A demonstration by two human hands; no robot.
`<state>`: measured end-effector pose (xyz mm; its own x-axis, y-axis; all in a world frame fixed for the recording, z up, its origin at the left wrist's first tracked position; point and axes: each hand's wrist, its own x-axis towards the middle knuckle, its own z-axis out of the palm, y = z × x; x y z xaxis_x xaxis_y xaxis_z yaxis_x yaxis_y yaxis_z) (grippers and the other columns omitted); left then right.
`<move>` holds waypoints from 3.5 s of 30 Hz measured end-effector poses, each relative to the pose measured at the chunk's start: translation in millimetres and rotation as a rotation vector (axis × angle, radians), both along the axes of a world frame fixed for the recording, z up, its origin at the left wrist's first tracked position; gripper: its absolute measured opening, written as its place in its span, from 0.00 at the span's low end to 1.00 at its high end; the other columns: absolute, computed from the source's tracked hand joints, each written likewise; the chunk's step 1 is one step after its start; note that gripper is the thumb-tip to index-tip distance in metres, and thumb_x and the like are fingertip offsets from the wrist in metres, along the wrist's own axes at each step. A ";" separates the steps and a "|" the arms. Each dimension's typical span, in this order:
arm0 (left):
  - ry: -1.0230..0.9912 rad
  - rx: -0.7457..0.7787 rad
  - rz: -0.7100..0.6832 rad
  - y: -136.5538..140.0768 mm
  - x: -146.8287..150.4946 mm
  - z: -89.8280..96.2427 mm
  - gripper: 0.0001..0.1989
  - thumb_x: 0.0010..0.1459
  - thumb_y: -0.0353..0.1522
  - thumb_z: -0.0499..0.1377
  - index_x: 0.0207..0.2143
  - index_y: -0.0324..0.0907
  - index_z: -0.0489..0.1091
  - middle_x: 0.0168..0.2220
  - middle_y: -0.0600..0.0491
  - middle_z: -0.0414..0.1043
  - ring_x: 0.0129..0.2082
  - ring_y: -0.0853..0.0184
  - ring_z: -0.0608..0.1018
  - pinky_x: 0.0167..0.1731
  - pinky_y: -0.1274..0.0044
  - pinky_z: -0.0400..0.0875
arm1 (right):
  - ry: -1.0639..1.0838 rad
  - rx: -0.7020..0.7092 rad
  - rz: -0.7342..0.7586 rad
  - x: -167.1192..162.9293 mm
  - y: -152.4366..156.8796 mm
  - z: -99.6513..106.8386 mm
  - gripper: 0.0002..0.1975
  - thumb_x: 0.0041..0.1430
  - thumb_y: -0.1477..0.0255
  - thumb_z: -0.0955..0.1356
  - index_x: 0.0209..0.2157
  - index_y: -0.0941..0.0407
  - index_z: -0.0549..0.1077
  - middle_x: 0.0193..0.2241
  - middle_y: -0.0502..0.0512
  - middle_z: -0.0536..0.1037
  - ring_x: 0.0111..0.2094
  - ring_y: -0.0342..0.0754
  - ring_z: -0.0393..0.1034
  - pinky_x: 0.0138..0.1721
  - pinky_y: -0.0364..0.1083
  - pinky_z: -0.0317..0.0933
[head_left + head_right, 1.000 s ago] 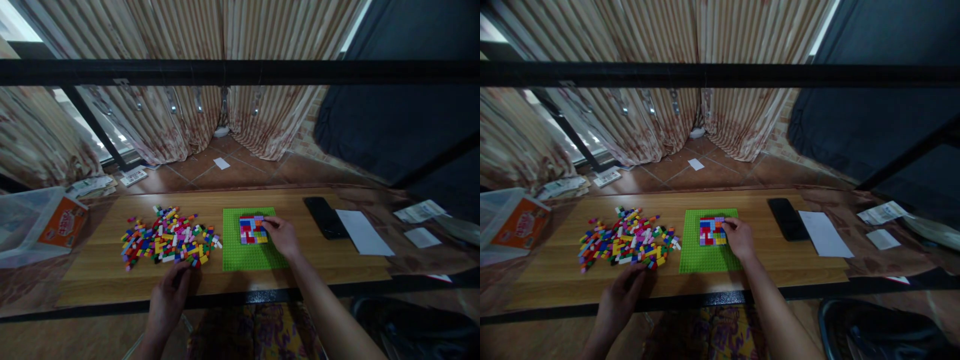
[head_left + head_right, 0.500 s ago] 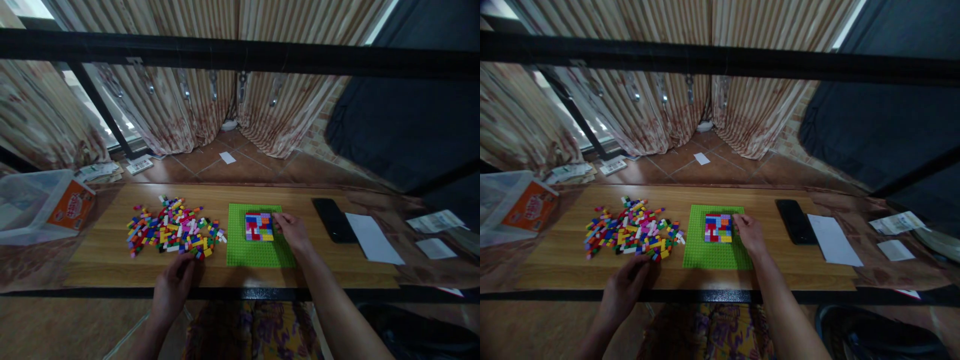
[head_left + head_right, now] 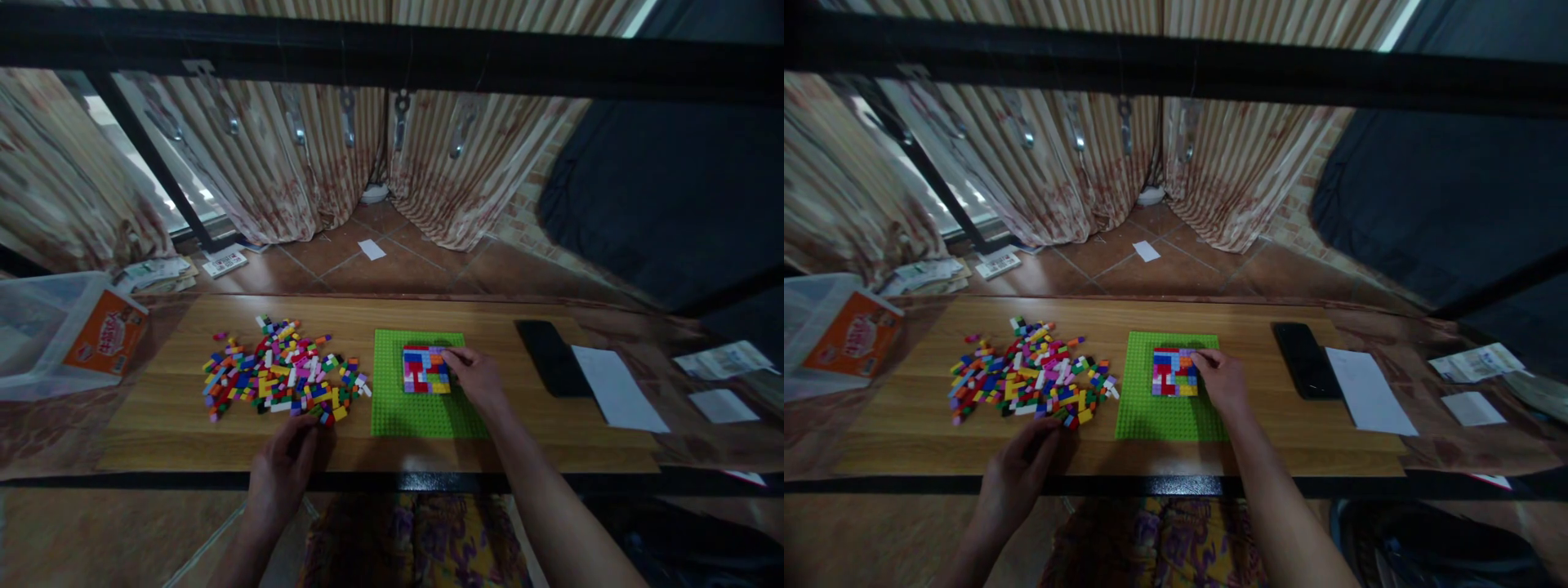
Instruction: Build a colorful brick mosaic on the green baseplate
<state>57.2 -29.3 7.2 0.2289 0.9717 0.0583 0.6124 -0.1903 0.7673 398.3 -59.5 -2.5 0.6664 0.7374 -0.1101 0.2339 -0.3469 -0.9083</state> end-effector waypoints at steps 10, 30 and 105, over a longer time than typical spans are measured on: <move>-0.034 -0.020 -0.009 1.9 -0.1 0.7 0.14 0.56 0.41 0.56 0.37 0.43 0.74 0.36 0.50 0.80 0.38 0.59 0.82 0.39 0.72 0.77 | 0.194 0.067 0.025 2.9 1.5 6.2 0.16 0.45 0.58 0.73 0.31 0.56 0.79 0.22 0.52 0.79 0.22 0.44 0.70 0.23 0.43 0.65; -0.104 0.060 -0.092 -9.3 2.3 4.6 0.09 0.60 0.32 0.54 0.37 0.42 0.73 0.37 0.50 0.79 0.38 0.64 0.80 0.41 0.72 0.74 | -0.005 0.251 0.013 -75.1 -32.6 30.2 0.17 0.55 0.56 0.68 0.34 0.56 0.78 0.30 0.55 0.81 0.31 0.49 0.74 0.34 0.48 0.67; -1.139 -0.607 0.188 18.2 2.2 37.4 0.23 0.44 0.36 0.71 0.44 0.40 0.74 0.38 0.52 0.77 0.35 0.68 0.79 0.39 0.76 0.72 | -0.529 0.395 0.612 -175.3 -24.4 -13.0 0.10 0.65 0.76 0.62 0.41 0.54 0.74 0.39 0.56 0.76 0.41 0.48 0.73 0.44 0.47 0.67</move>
